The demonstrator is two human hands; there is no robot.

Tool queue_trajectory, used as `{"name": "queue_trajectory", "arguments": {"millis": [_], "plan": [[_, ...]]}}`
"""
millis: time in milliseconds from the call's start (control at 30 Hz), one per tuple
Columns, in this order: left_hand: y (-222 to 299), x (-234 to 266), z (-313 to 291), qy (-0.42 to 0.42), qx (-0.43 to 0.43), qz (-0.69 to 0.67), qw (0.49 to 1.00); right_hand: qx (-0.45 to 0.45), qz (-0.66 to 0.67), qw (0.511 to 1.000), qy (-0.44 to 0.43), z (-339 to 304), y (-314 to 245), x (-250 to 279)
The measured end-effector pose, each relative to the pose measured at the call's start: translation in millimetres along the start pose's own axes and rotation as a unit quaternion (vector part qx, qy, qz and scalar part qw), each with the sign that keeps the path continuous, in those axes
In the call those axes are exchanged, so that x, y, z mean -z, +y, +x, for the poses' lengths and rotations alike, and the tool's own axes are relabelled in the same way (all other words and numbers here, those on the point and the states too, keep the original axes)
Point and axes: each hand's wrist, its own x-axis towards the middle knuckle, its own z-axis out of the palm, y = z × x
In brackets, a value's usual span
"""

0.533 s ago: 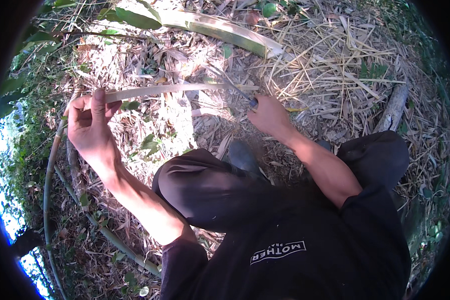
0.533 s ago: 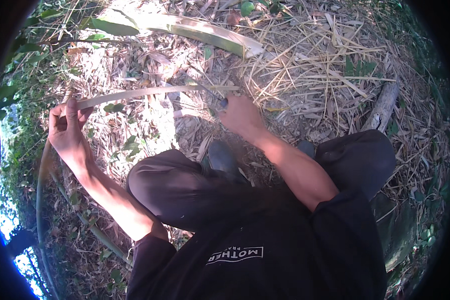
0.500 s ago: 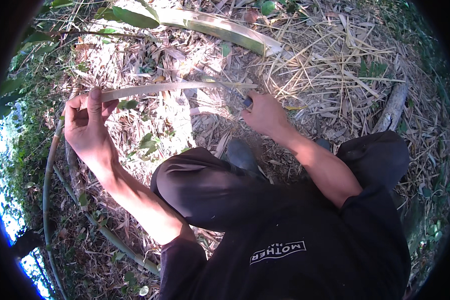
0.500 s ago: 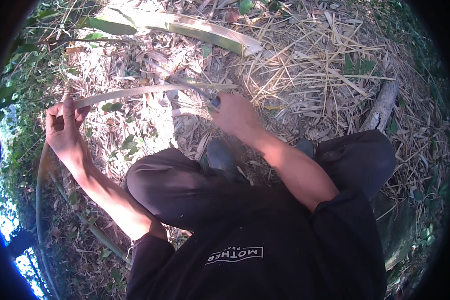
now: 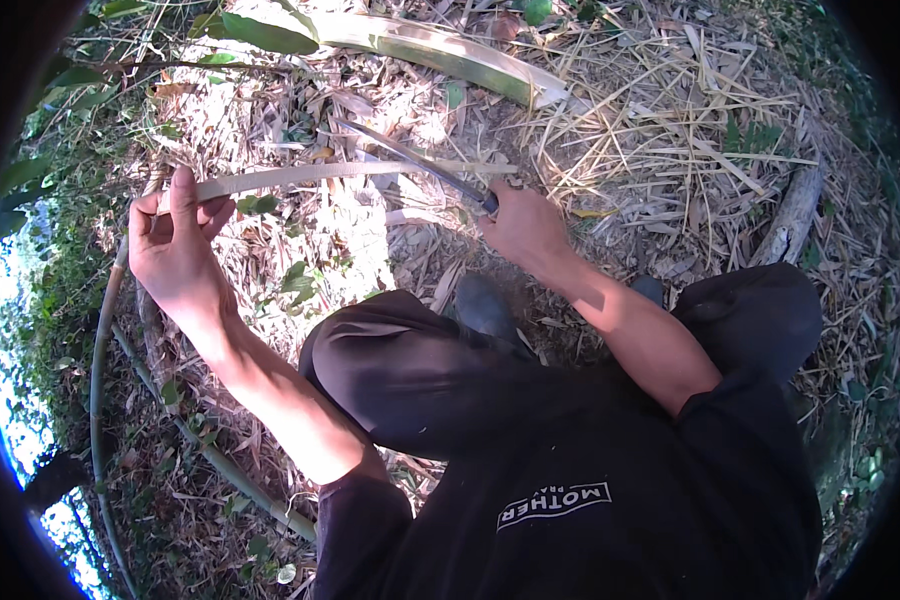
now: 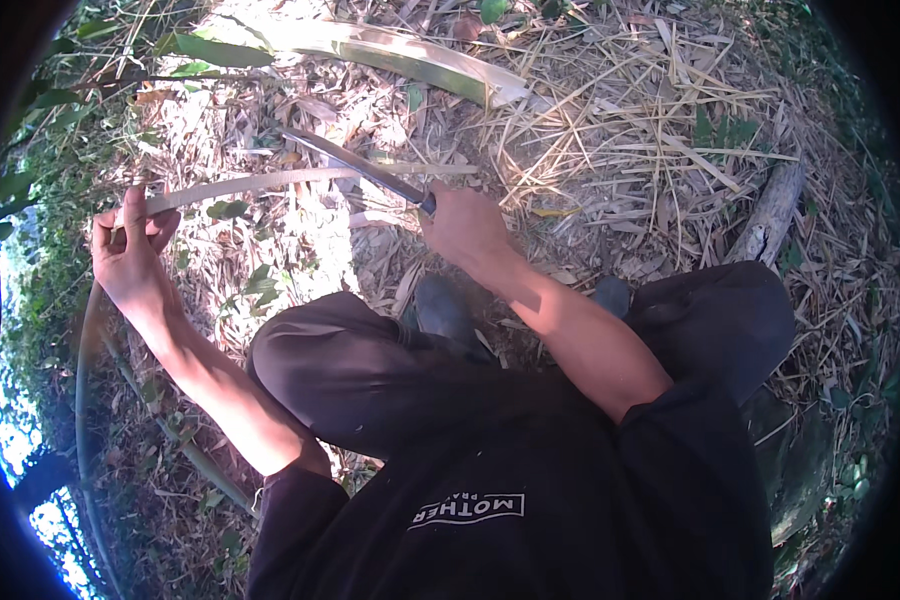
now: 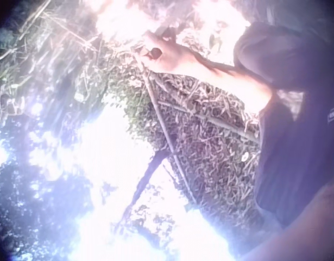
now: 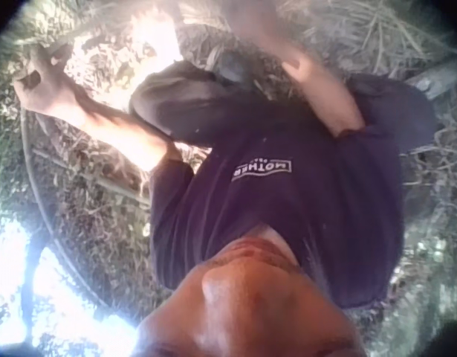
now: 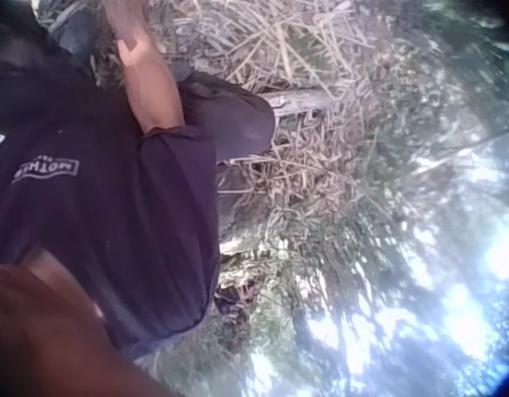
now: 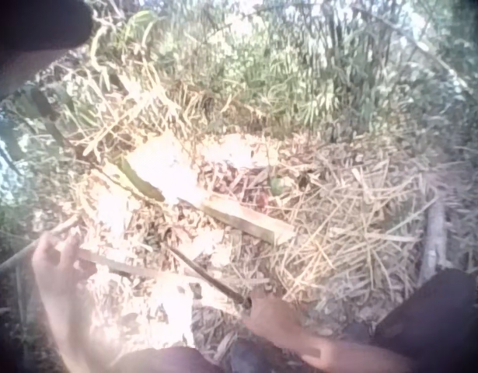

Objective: The person sits on the ground in a bamboo forest and uses a machete to shave the outer green layer off a bamboo stalk. They hold the stalk with one hand and use the machete to peel away the outer skin, revealing the lighter inner wood.

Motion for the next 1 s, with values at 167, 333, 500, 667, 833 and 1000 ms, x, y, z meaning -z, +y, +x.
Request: {"name": "queue_trajectory", "arguments": {"millis": [167,333,500,667,833,1000], "plan": [[-2,-9,7,-0.002,-0.012,-0.005,1.0,-0.184,-0.029,0.981,-0.06,19,138,-47],[0,0,2,-0.009,-0.008,0.002,1.0,-0.184,-0.022,0.981,-0.057,9,121,-47],[-1,-21,8,0.003,-0.018,-0.052,0.998,-0.209,0.013,0.978,-0.013,7,162,-73],[-8,-27,6,0.029,-0.045,-0.028,0.998,-0.241,0.018,0.969,-0.046,16,128,-54],[-7,-46,7,0.119,-0.109,0.002,0.987,-0.088,0.058,0.994,0.022,8,57,-41],[-16,-58,14,0.169,-0.162,-0.014,0.972,-0.118,0.042,0.992,-0.004,8,73,-39]]}}
